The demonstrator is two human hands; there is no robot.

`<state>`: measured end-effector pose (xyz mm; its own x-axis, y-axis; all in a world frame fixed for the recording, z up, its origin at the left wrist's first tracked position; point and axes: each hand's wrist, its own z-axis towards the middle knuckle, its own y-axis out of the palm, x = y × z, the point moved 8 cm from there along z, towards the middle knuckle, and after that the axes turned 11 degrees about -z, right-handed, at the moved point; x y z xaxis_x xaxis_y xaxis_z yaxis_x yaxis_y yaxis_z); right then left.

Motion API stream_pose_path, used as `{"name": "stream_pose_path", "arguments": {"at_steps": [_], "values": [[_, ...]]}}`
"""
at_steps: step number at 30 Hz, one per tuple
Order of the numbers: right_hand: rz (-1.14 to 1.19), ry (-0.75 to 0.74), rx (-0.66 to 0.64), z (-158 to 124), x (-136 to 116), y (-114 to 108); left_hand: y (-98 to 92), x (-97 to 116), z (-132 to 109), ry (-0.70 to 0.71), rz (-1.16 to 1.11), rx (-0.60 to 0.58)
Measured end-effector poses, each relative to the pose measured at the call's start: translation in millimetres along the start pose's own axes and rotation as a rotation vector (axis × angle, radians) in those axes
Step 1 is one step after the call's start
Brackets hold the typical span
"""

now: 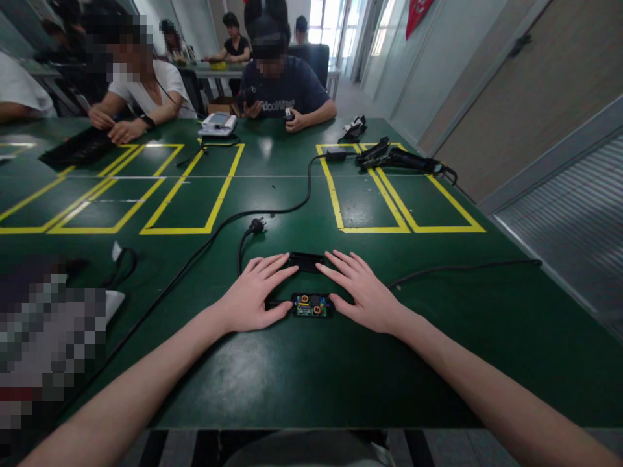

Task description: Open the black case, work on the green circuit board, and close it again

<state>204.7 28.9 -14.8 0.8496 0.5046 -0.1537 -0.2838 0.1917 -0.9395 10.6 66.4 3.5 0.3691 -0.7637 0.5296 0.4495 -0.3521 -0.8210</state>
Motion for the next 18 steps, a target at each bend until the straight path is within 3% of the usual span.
{"name": "stream_pose_path", "arguments": {"at_steps": [8,18], "values": [[0.242,-0.127,0.154,2,-10,-26,-10.0,23,1,0.158,-0.100,0.095],[0.657,0.018,0.189,1,-9,-37,-13.3,32,1,0.172,-0.222,0.159]]}}
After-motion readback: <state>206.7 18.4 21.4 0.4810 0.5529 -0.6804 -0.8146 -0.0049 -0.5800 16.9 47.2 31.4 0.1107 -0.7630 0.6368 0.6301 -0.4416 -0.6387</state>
